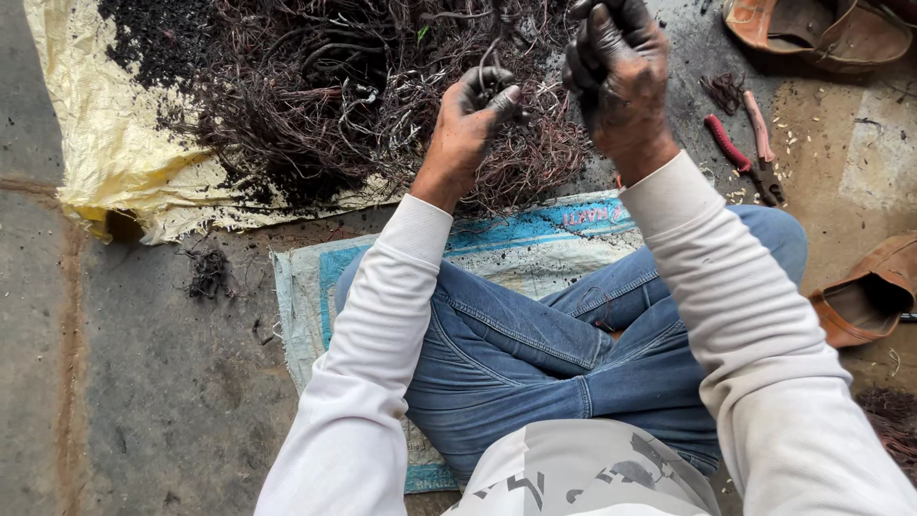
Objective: The person sits cross-legged on a mat and repeatedly pulls apart and strips a tangled mass of dark wires by hand, occasionally using orange-handled scissors to cut sections. The person works on individual strands, separating and discarding material while handling the wire bundle continuously.
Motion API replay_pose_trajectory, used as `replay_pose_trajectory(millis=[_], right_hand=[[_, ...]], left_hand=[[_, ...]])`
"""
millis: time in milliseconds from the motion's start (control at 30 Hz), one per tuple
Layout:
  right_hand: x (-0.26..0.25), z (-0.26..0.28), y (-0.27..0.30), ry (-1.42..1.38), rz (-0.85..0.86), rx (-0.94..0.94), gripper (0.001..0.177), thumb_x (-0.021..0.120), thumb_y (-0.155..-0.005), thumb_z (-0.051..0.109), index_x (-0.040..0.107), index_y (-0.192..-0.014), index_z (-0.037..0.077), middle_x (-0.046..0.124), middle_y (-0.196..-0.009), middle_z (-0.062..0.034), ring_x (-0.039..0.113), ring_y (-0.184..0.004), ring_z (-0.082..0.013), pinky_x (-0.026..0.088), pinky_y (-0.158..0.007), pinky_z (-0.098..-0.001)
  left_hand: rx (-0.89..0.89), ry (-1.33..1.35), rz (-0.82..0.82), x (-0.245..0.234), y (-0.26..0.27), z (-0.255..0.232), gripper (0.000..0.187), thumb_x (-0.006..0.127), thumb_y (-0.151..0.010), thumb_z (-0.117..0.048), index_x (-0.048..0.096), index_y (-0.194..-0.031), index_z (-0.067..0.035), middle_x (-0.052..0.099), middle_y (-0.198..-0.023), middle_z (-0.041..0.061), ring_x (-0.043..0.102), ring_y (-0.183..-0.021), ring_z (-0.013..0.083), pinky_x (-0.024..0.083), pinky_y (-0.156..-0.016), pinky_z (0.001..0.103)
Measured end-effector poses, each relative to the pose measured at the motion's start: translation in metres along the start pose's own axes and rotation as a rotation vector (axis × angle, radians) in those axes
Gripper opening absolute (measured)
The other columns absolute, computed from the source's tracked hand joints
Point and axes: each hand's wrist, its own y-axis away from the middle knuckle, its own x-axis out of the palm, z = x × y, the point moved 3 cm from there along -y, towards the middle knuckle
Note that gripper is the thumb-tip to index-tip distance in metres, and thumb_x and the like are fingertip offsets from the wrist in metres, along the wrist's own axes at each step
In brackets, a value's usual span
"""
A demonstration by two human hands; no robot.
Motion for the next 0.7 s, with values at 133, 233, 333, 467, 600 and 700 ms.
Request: replay_pose_trajectory(millis=[133, 233, 333, 467, 600, 700], right_hand=[[-0.029, 0.012, -0.013, -0.021, -0.004, -0.025, 0.01, 0.061, -0.108, 0.016, 0.063, -0.105, 0.006, 0.052, -0.084, -0.0048, 0.048, -0.066, -0.0153, 0.04, -0.06, -0.0303], [-0.053, 0.017, -0.019, -0.057, -0.014, 0.015, 0.018, 0.062, -0.109, 0.011, 0.055, -0.092, 0.01, 0.045, -0.078, -0.0028, 0.043, -0.063, -0.0146, 0.036, -0.06, -0.0303], [-0.066, 0.015, -0.023, -0.187, -0.028, 0.115, 0.029, 0.061, -0.112, 0.01, 0.049, -0.086, 0.011, 0.039, -0.072, -0.0013, 0.038, -0.061, -0.0129, 0.032, -0.06, -0.0294], [-0.072, 0.011, -0.021, -0.175, -0.096, 0.149, 0.028, 0.063, -0.109, 0.01, 0.05, -0.085, 0.012, 0.038, -0.077, -0.0006, 0.037, -0.061, -0.0125, 0.032, -0.06, -0.0308], [-0.078, 0.012, -0.023, -0.17, -0.082, 0.161, 0.029, 0.063, -0.109, 0.013, 0.048, -0.085, 0.013, 0.038, -0.077, 0.0, 0.037, -0.063, -0.0131, 0.031, -0.06, -0.0307], [-0.089, 0.013, -0.026, -0.127, -0.086, 0.149, 0.028, 0.063, -0.108, 0.013, 0.048, -0.085, 0.013, 0.038, -0.076, 0.0003, 0.037, -0.064, -0.0134, 0.031, -0.059, -0.0309]], left_hand=[[-0.034, -0.15, -0.051, -0.017, 0.002, -0.009, 0.01, 0.062, -0.1, -0.01, 0.067, -0.108, -0.006, 0.068, -0.09, 0.004, 0.067, -0.08, 0.0136, 0.062, -0.075, 0.031], [0.023, -0.187, -0.005, -0.025, 0.003, -0.021, 0.007, 0.064, -0.101, -0.01, 0.068, -0.107, -0.007, 0.066, -0.091, 0.003, 0.062, -0.081, 0.0121, 0.058, -0.077, 0.03], [0.05, -0.299, 0.02, -0.025, 0.005, -0.026, 0.005, 0.064, -0.099, -0.012, 0.066, -0.104, -0.011, 0.065, -0.093, -0.001, 0.06, -0.085, 0.0092, 0.055, -0.08, 0.028], [-0.018, -0.356, -0.068, -0.034, 0.01, -0.023, 0.016, 0.069, -0.098, -0.028, 0.064, -0.095, -0.013, 0.06, -0.085, -0.002, 0.055, -0.08, 0.0094, 0.048, -0.075, 0.027], [-0.028, -0.272, -0.15, -0.038, -0.001, -0.013, 0.03, 0.073, -0.094, -0.042, 0.071, -0.091, -0.012, 0.061, -0.08, -0.002, 0.052, -0.074, 0.0107, 0.045, -0.067, 0.03], [-0.117, -0.184, -0.326, -0.045, -0.003, -0.007, 0.034, 0.075, -0.09, -0.043, 0.068, -0.099, -0.011, 0.063, -0.079, -0.001, 0.053, -0.073, 0.0112, 0.044, -0.067, 0.028]])
